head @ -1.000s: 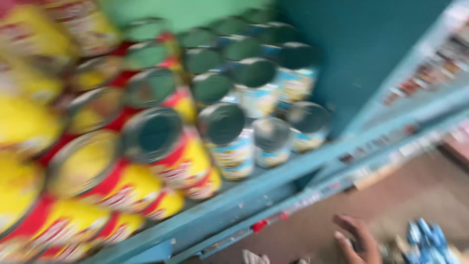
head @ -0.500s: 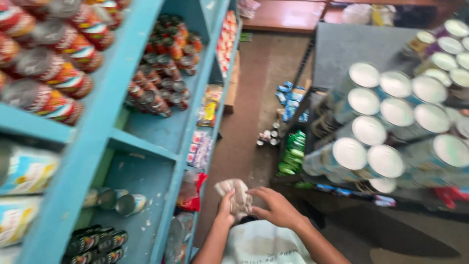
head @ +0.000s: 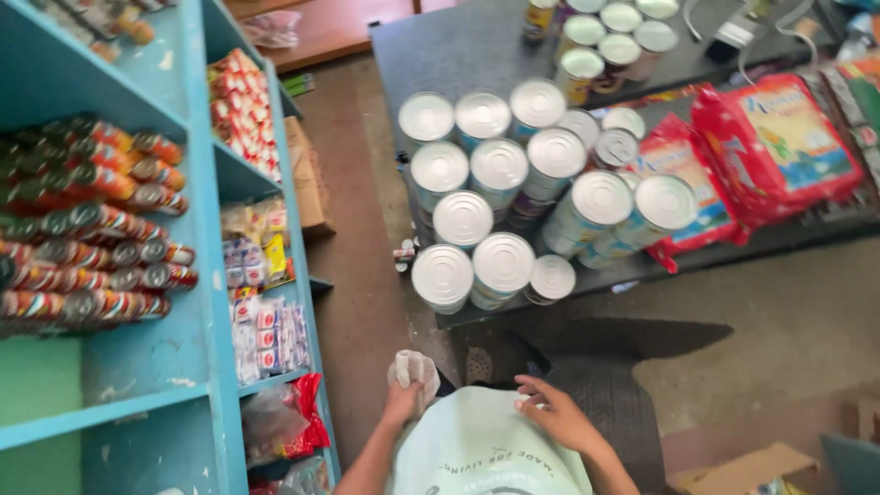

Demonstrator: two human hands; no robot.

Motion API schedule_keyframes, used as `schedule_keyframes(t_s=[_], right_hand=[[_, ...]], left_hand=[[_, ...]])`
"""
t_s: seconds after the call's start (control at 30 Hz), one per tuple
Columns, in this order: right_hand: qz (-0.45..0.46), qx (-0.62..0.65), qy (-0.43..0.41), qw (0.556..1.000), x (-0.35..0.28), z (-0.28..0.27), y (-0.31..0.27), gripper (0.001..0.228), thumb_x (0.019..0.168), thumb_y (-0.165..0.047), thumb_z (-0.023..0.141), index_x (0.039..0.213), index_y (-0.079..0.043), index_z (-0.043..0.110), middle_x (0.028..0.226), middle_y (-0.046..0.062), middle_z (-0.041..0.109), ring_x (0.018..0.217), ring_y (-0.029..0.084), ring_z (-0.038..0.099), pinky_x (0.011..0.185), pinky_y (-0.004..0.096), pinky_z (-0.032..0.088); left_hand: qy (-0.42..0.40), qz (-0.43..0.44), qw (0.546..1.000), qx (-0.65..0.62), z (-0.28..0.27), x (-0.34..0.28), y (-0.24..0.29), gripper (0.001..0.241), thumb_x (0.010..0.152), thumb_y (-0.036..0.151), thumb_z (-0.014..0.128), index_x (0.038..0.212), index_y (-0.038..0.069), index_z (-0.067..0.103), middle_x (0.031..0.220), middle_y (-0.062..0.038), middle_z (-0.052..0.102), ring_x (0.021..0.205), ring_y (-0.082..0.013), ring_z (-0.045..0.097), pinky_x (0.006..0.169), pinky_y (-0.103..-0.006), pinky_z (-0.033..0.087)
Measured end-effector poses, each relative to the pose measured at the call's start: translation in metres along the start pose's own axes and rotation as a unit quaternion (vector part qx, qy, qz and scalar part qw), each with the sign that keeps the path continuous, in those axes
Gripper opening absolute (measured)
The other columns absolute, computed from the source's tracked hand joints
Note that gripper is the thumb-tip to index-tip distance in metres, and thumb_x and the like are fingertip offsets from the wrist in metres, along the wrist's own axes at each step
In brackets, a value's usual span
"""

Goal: Wiping dust off canned goods with a cloth and organizing them onto store shelves.

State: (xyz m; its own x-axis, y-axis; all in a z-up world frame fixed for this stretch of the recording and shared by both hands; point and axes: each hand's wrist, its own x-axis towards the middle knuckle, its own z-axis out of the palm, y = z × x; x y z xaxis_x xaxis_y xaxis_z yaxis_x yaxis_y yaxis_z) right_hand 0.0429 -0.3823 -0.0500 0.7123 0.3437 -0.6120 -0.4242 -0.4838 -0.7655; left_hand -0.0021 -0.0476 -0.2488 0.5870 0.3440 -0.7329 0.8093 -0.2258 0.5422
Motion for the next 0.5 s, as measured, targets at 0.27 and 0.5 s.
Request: schedule_keyframes(t_s=[0.27,0.5], right_hand=[[-0.055,0.235,0.177,0.954,0.015,0.036,-0.034,0.046,0.088,-0.009,0.07,0.134,-0.001,0.066,0.119,0.016,0.075,0.103,0.021,0.07,0.09,0.031,0.057],[-0.276,0.06,0.244,0.928,-0.007,0.042,-0.144,0.042,0.08,-0.01,0.074,0.121,-0.004,0.071,0.135,0.012,0.066,0.118,0.025,0.066,0.097,0.036,0.056]], left_hand=[[-0.087,-0.04,0.995,-0.031,-0.053,0.055,0.056,0.052,0.085,0.015,0.064,0.132,-0.006,0.063,0.119,-0.025,0.071,0.104,-0.0368,0.07,0.088,-0.0447,0.058],[0.01,0.028,0.968,-0.248,-0.133,-0.024,0.198,0.04,0.095,0.022,0.065,0.119,-0.009,0.07,0.102,-0.019,0.076,0.085,-0.0236,0.071,0.077,-0.0318,0.058]])
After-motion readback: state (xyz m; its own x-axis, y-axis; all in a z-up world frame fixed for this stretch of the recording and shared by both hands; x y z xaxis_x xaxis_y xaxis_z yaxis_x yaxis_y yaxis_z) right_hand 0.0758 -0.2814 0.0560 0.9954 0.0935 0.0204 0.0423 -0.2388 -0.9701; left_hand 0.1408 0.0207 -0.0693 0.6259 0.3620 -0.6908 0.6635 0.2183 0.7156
